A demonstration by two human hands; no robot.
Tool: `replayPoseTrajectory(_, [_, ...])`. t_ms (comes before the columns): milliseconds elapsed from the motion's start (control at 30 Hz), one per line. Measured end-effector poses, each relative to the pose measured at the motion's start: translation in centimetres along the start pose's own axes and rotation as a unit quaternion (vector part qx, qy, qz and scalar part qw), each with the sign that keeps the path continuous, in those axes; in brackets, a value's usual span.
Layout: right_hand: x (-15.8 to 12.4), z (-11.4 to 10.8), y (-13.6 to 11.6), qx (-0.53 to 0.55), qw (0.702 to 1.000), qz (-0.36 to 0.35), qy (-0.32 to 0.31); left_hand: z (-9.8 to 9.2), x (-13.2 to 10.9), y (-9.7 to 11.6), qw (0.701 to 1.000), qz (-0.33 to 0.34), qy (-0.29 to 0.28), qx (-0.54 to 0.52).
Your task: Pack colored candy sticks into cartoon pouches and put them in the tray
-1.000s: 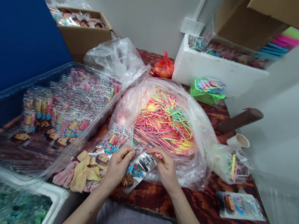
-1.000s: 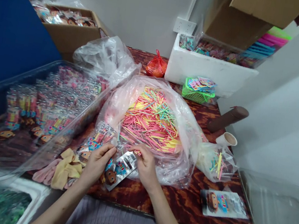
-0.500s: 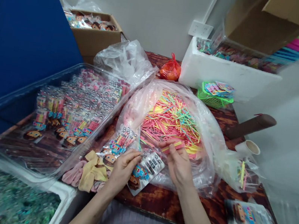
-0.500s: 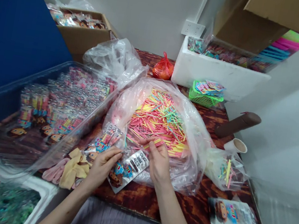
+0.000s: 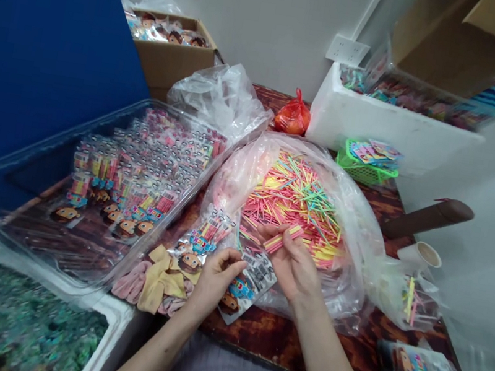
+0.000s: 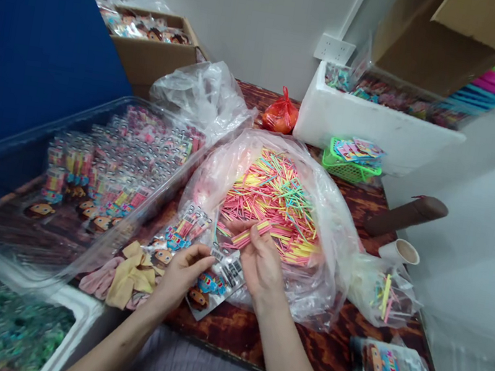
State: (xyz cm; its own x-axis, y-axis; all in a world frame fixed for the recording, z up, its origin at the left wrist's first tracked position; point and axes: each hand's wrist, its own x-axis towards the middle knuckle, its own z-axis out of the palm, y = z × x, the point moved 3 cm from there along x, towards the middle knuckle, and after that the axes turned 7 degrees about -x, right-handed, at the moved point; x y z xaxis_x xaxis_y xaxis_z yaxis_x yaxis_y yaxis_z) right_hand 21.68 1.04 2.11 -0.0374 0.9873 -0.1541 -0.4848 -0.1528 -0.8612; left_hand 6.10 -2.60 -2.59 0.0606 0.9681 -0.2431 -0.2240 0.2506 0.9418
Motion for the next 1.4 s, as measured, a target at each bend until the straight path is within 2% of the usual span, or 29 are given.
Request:
replayPoseTrajectory(67, [-0.1, -0.1, 0.1, -0.004, 1.0, -0.003, 0.003, 0.1, -0.2, -0.1, 1.0, -0.008, -0.005, 0.005])
replayPoseTrajectory(233, [0.0, 0.3, -0.2, 0.014, 1.0, 0.005, 0.012, -0.1, -0.5, 0.8, 0.995, 0.052, -0.011, 0.083])
replayPoseTrajectory(400, [0.4, 1.3, -0.6, 0.026, 1.0, 0.008, -0.006, 0.2, -0.5, 1.3, 0.992, 0.074, -0.037, 0.094])
replayPoseTrajectory(500, [0.1, 1.8, -0.3, -0.01, 1.0, 0.012, -0.021, 0.4, -0.5, 1.2, 0.994, 0.064, -0.045, 0.077])
replayPoseTrajectory(733, [-1.3, 1.0, -0.2, -0.078, 0.997, 0.016, -0.004, 0.3, -0.8, -0.3, 0.998, -0.027, -0.049, 0.027])
replayPoseTrajectory(967, [-2.2, 1.4, 0.1, -0.161, 0.987, 0.013, -0.018, 0.7, -0.7, 1.1, 0.996, 0.026, -0.078, 0.039])
replayPoseTrajectory(1067, [-2.6, 1.5, 0.2, -0.208, 0.977, 0.023, -0.049, 0.4, -0.6, 1.2, 0.995, 0.051, -0.07, 0.038])
replayPoseTrajectory(1167, [-3.4, 1.4, 0.2, -0.256, 0.961, 0.053, -0.087, -0.2, -0.5, 0.6, 0.998, 0.045, -0.053, 0.008])
replayPoseTrajectory(1233, [-3.9, 1.5, -0.2, -0.276, 0.957, 0.036, -0.083, -0.5, -0.4, 0.3, 0.998, 0.033, -0.054, -0.016])
replayPoseTrajectory(1300, [-4.5, 1.8, -0.8, -0.298, 0.953, -0.022, -0.048, -0.6, -0.4, 0.4, 0.997, 0.022, -0.06, -0.034])
replayPoseTrajectory(1400, [-5.1, 2.6, -1.7, -0.38, 0.918, -0.116, -0.015, -0.6, -0.4, 1.0, 0.997, 0.013, -0.06, -0.055])
